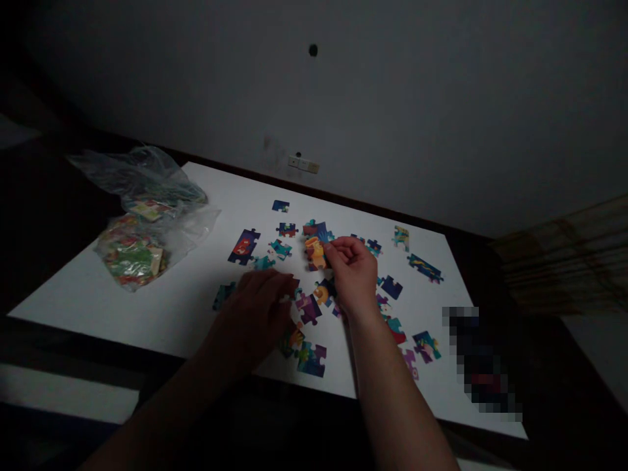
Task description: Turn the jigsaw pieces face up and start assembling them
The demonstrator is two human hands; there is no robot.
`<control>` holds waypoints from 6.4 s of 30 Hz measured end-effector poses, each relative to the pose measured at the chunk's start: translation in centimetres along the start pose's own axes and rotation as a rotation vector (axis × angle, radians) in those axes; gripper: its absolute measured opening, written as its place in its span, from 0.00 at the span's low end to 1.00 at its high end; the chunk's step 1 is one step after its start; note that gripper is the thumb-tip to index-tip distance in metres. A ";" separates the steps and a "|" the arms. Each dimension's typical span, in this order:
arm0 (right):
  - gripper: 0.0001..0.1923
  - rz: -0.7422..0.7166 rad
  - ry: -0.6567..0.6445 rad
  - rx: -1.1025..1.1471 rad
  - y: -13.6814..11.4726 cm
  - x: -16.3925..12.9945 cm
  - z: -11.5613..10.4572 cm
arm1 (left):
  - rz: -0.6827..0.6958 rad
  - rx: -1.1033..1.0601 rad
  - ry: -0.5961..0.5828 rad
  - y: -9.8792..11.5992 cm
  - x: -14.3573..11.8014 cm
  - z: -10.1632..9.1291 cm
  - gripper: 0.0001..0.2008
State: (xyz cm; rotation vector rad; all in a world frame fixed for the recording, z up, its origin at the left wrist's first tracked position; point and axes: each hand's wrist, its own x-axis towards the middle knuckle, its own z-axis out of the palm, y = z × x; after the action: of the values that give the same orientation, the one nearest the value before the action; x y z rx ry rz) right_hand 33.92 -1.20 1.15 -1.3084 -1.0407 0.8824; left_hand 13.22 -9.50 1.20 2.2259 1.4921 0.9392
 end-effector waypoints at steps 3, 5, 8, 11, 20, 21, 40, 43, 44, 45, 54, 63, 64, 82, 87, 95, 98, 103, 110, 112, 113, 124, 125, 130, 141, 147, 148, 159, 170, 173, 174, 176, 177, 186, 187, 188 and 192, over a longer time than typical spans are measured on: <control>0.21 -0.022 -0.014 0.034 -0.3 -0.4 0.3 | -0.116 -0.244 0.035 -0.9 4.5 -1.0 0.16; 0.22 -0.034 -0.033 0.044 -0.3 -0.6 0.6 | -0.226 -0.569 -0.102 -1.6 7.8 -1.3 0.15; 0.21 -0.063 -0.025 0.037 -0.2 -0.5 0.8 | -0.328 -0.876 -0.286 -2.3 11.8 -0.9 0.06; 0.21 -0.072 0.013 0.044 -0.1 -0.2 0.8 | -0.329 -0.938 -0.392 -2.8 13.8 -0.2 0.10; 0.28 0.047 -0.024 0.073 0.3 0.0 0.5 | -0.116 -0.856 -0.359 -4.9 13.6 1.0 0.15; 0.27 0.061 -0.039 0.071 0.3 0.0 0.5 | -0.096 -0.845 -0.335 -5.1 13.4 0.9 0.20; 0.26 -0.011 0.091 0.084 1.2 1.1 -0.2 | 0.421 0.107 -0.773 -5.8 12.3 -0.5 0.18; 0.26 -0.018 0.091 0.095 1.2 1.2 -0.3 | 0.383 -0.027 -0.771 -6.0 12.2 -0.2 0.13; 0.26 -0.025 0.087 0.098 1.1 1.2 -0.3 | 0.375 -0.091 -0.790 -6.1 12.2 -0.1 0.12; 0.25 -0.032 0.083 0.104 1.1 1.2 -0.4 | 0.372 -0.173 -0.816 -6.3 12.3 0.1 0.11; 0.26 -0.076 0.103 0.161 0.7 1.1 -0.6 | -0.163 -1.087 -0.647 -7.7 13.5 -0.1 0.22; 0.27 -0.052 0.091 0.180 0.4 0.6 0.2 | -0.288 -1.120 -0.394 -7.2 13.4 1.4 0.20; 0.26 -0.058 0.104 0.193 0.4 0.6 0.3 | -0.290 -1.128 -0.391 -7.1 13.4 1.4 0.20; 0.27 -0.020 0.085 0.210 0.7 0.2 0.8 | -0.274 -1.130 -0.501 -6.4 13.1 1.6 0.17; 0.27 -0.023 0.109 0.221 0.6 0.3 0.8 | -0.280 -1.129 -0.476 -6.3 13.3 1.6 0.17; 0.27 -0.013 0.082 0.231 0.8 0.3 0.7 | -0.292 -1.122 -0.480 -6.7 13.3 1.9 0.19; 0.27 -0.019 0.083 0.202 0.9 0.3 0.8 | -0.289 -1.117 -0.506 -6.7 13.2 2.2 0.19; 0.26 -0.037 0.095 0.206 0.8 0.2 0.9 | -0.280 -1.112 -0.492 -6.5 13.2 2.6 0.18; 0.25 -0.070 0.075 0.160 0.9 0.2 0.7 | -0.278 -1.142 -0.525 -6.8 13.1 2.7 0.20; 0.26 -0.071 0.075 0.156 0.9 0.2 0.6 | -0.278 -1.130 -0.535 -7.0 13.1 2.6 0.21; 0.26 -0.068 0.073 0.157 0.8 0.2 0.6 | -0.279 -1.126 -0.540 -7.0 13.1 2.6 0.21; 0.29 -0.018 0.054 0.180 0.7 0.1 0.8 | -0.313 -1.167 -0.570 -7.2 13.3 2.1 0.22; 0.28 -0.023 0.052 0.176 0.7 0.1 0.8 | -0.314 -1.165 -0.569 -7.1 13.3 2.0 0.23; 0.26 -0.049 0.059 0.158 0.8 0.2 0.7 | -0.325 -1.114 -0.545 -6.6 13.4 2.0 0.20; 0.26 -0.051 0.078 0.164 0.7 0.3 0.7 | -0.345 -1.082 -0.421 -6.6 13.6 1.8 0.19; 0.27 0.025 0.019 0.187 0.2 0.6 0.5 | -0.412 -1.228 -0.480 -6.7 13.4 2.6 0.20; 0.27 0.038 0.011 0.181 0.1 0.7 0.4 | -0.402 -1.234 -0.479 -6.7 13.3 2.8 0.19; 0.28 0.051 -0.092 0.164 -0.8 0.8 -0.2 | -0.458 -1.286 -0.474 -7.0 12.7 3.8 0.23; 0.25 0.009 -0.123 0.104 -0.3 1.4 -1.0 | -0.359 -1.283 -0.557 -6.8 12.7 4.1 0.27; 0.24 0.007 -0.123 0.096 -0.2 1.5 -1.0 | -0.364 -1.279 -0.574 -6.6 12.6 4.0 0.29; 0.24 0.008 -0.122 0.095 -0.2 1.5 -1.0 | -0.371 -1.276 -0.575 -6.6 12.6 3.9 0.29; 0.24 0.007 -0.118 0.088 -0.2 1.5 -0.9 | -0.386 -1.256 -0.557 -6.6 12.6 3.8 0.29; 0.25 0.005 -0.112 0.086 -0.2 1.6 -0.9 | -0.384 -1.234 -0.546 -6.7 12.6 3.8 0.27; 0.29 0.069 0.077 0.232 0.5 1.7 0.0 | -0.309 -1.235 -0.424 -6.5 12.9 3.3 0.33; 0.30 0.086 0.080 0.254 0.6 1.6 0.2 | -0.317 -1.235 -0.395 -6.4 12.9 3.2 0.34; 0.31 0.103 0.082 0.273 0.7 1.6 0.3 | -0.322 -1.235 -0.366 -6.3 13.0 3.2 0.34; 0.31 0.140 0.085 0.311 0.9 1.5 0.7 | -0.322 -1.210 -0.261 -6.4 13.2 3.2 0.36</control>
State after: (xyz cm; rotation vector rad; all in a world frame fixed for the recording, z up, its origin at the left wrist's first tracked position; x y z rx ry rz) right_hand 33.75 0.53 0.38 -1.1533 -0.7183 1.0394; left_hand 14.04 5.37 -0.19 1.1233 0.7441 0.9889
